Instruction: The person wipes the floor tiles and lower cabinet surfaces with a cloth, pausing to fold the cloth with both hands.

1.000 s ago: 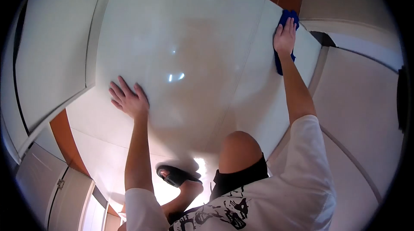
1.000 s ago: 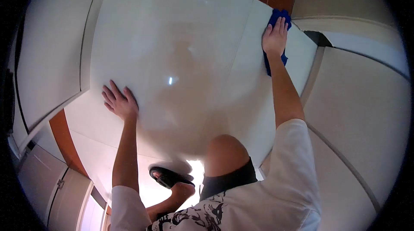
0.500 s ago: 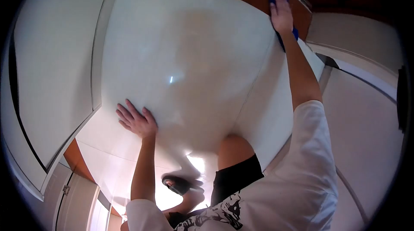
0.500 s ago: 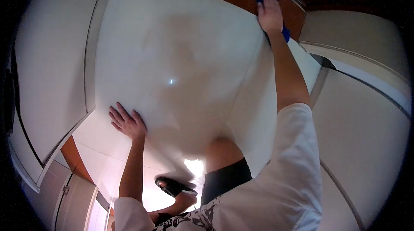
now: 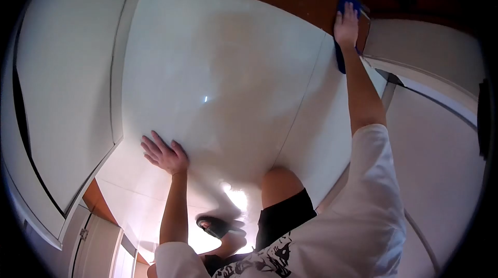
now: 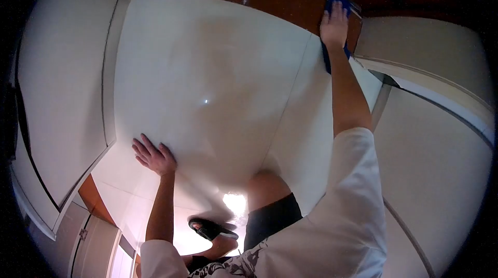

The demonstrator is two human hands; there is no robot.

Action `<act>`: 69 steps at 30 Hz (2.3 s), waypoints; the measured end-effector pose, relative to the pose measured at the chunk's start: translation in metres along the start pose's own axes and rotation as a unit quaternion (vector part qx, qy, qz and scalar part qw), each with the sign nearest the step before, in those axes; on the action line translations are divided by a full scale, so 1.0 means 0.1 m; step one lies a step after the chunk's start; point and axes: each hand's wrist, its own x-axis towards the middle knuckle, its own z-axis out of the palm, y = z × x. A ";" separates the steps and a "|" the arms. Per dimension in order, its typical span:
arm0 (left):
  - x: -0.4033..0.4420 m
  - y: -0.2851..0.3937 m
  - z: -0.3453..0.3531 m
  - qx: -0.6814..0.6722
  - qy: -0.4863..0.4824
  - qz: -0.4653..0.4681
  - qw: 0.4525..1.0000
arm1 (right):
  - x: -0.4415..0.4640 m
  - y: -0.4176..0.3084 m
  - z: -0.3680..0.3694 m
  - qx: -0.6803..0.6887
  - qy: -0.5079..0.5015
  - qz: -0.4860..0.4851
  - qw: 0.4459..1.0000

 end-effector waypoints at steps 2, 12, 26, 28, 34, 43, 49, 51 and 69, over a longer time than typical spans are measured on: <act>0.00 0.02 -0.01 0.002 0.004 0.003 1.000 | -0.02 -0.47 -0.10 0.059 -0.047 -0.070 0.995; 0.01 0.01 -0.04 -0.003 -0.010 -0.005 1.000 | -0.60 -2.17 -0.28 0.121 -0.081 -0.211 0.967; -0.01 -0.03 0.02 0.004 0.003 0.003 1.000 | -0.47 0.22 -0.09 -0.101 0.022 0.191 0.976; 0.01 -0.02 0.01 0.007 0.004 0.005 1.000 | -0.27 0.23 -0.08 -0.105 0.032 0.199 0.974; 0.00 0.01 0.02 0.022 0.005 0.004 1.000 | 0.04 0.31 0.07 -0.074 0.056 0.153 0.984; 0.00 0.00 0.01 0.020 -0.005 0.009 1.000 | 0.50 -1.35 0.15 0.028 0.036 -0.030 0.999; -0.01 -0.02 0.00 0.005 -0.003 0.009 1.000 | 0.62 -1.89 0.34 0.185 0.042 -0.216 0.958; 0.02 -0.01 0.01 0.002 -0.005 0.004 1.000 | 0.56 -2.11 0.18 0.228 -0.007 -0.312 0.922; 0.02 0.04 -0.05 -0.005 -0.022 -0.008 1.000 | -0.70 -3.05 -0.06 0.237 -0.208 -0.374 0.872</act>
